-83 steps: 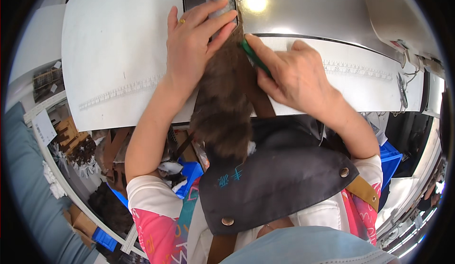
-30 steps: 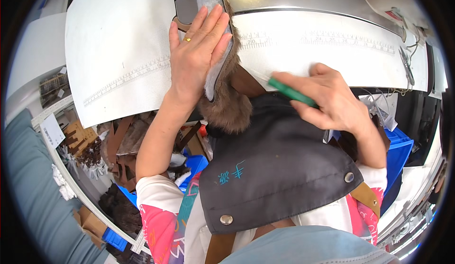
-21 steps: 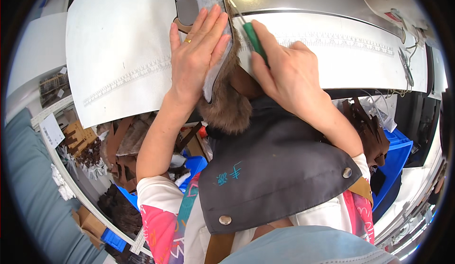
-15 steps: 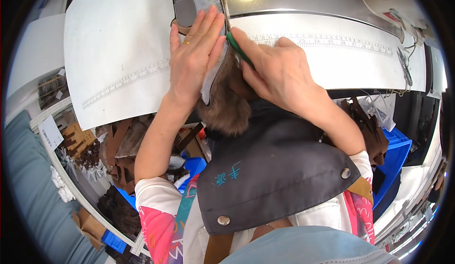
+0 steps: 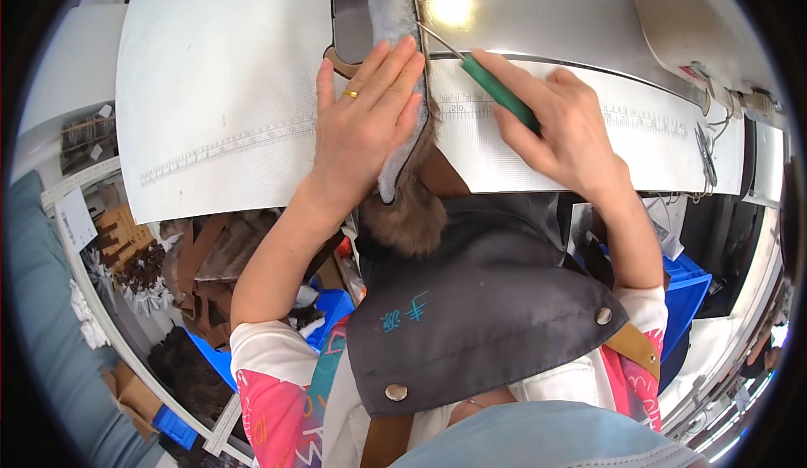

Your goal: Sewing fur pieces and leather straps together using an industrial sewing machine.

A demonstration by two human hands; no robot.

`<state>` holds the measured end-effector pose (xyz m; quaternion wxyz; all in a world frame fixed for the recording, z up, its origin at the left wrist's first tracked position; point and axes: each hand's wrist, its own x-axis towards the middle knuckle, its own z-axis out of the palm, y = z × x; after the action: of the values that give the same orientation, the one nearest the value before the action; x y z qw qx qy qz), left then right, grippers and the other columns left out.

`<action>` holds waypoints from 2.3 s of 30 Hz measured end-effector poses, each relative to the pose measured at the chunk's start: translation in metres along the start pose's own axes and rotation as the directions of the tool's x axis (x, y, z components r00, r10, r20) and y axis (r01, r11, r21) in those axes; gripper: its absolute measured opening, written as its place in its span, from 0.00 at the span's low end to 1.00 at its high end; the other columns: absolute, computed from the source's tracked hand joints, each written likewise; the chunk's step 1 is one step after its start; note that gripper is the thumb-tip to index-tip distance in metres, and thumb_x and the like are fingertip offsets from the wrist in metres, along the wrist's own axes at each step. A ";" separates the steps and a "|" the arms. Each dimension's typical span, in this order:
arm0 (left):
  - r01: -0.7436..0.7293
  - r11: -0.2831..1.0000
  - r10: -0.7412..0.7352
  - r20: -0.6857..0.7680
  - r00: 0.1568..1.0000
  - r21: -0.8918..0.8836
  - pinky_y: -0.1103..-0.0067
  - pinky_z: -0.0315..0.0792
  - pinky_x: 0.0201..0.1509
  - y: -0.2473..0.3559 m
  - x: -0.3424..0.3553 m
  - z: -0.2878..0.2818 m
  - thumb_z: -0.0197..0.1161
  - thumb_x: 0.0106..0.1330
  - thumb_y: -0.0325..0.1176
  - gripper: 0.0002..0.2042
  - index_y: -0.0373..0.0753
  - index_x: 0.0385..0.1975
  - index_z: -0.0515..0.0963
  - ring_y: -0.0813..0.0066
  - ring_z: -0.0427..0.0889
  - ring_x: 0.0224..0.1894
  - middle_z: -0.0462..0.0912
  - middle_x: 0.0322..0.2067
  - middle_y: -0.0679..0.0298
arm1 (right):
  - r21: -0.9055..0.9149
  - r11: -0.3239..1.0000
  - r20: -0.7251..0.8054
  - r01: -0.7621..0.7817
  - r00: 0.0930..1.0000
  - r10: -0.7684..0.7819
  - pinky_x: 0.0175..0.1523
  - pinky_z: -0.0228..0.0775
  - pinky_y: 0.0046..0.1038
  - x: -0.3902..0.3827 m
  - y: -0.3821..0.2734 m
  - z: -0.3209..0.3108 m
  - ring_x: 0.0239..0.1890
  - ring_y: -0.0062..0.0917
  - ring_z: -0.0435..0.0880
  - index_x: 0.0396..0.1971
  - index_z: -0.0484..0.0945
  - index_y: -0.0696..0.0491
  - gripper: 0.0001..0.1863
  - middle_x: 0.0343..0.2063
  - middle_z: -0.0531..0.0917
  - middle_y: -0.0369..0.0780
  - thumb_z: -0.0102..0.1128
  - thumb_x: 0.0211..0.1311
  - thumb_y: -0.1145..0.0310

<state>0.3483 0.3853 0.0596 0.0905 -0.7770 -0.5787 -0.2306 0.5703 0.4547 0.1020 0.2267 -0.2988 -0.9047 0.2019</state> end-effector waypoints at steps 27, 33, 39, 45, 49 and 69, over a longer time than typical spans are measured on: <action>-0.013 0.991 0.007 -0.041 0.999 -0.131 0.60 0.60 0.60 -0.010 0.010 -0.006 0.67 0.55 0.35 0.16 0.42 0.44 0.79 0.72 0.78 0.45 0.77 0.49 0.68 | -0.220 0.975 0.020 0.002 1.000 0.002 0.29 0.68 0.32 0.033 0.025 0.009 0.13 0.36 0.74 0.50 0.78 0.50 0.20 0.09 0.74 0.40 0.58 0.55 0.67; -0.032 0.996 0.023 -0.104 0.994 -0.085 0.60 0.61 0.59 -0.022 0.020 0.008 0.67 0.55 0.35 0.16 0.44 0.44 0.79 0.73 0.78 0.43 0.78 0.47 0.70 | -0.109 0.992 0.018 0.058 0.998 -0.057 0.28 0.66 0.31 0.019 0.025 0.009 0.12 0.34 0.73 0.49 0.78 0.50 0.19 0.09 0.74 0.38 0.58 0.55 0.67; -0.055 0.989 0.036 -0.136 0.990 -0.139 0.60 0.62 0.58 -0.034 0.040 0.015 0.67 0.55 0.35 0.14 0.44 0.41 0.79 0.73 0.78 0.42 0.78 0.46 0.70 | -0.185 0.982 -0.045 0.041 0.998 -0.050 0.27 0.65 0.31 0.025 0.024 0.013 0.13 0.35 0.74 0.49 0.77 0.50 0.19 0.10 0.76 0.38 0.58 0.55 0.67; -0.093 0.985 0.069 -0.158 0.985 -0.145 0.60 0.61 0.59 -0.039 0.036 0.011 0.66 0.56 0.33 0.09 0.47 0.38 0.80 0.73 0.79 0.38 0.80 0.40 0.72 | 0.060 0.960 0.084 -0.274 0.959 0.269 0.26 0.69 0.39 -0.003 -0.014 0.003 0.18 0.43 0.78 0.49 0.75 0.56 0.18 0.13 0.76 0.47 0.55 0.60 0.66; 0.074 0.929 -0.061 0.048 0.997 -0.362 0.62 0.59 0.61 -0.030 0.032 -0.008 0.65 0.57 0.27 0.10 0.45 0.39 0.81 0.74 0.79 0.35 0.82 0.39 0.71 | 0.117 0.947 0.047 -0.299 0.954 0.295 0.25 0.69 0.39 -0.009 -0.028 0.011 0.17 0.44 0.77 0.47 0.74 0.57 0.17 0.12 0.75 0.47 0.55 0.60 0.67; 0.242 0.819 -0.168 0.187 0.968 -0.520 0.61 0.45 0.69 -0.023 0.010 -0.015 0.56 0.53 0.14 0.20 0.47 0.41 0.83 0.72 0.77 0.50 0.81 0.46 0.72 | 0.068 0.987 0.086 -0.142 0.987 0.137 0.27 0.71 0.35 -0.029 -0.026 0.002 0.21 0.38 0.78 0.46 0.78 0.54 0.18 0.20 0.78 0.43 0.56 0.52 0.72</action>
<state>0.3252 0.3953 0.0744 -0.1953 -0.7176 -0.5756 -0.3398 0.5786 0.4165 0.1048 0.1862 -0.3445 -0.8819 0.2624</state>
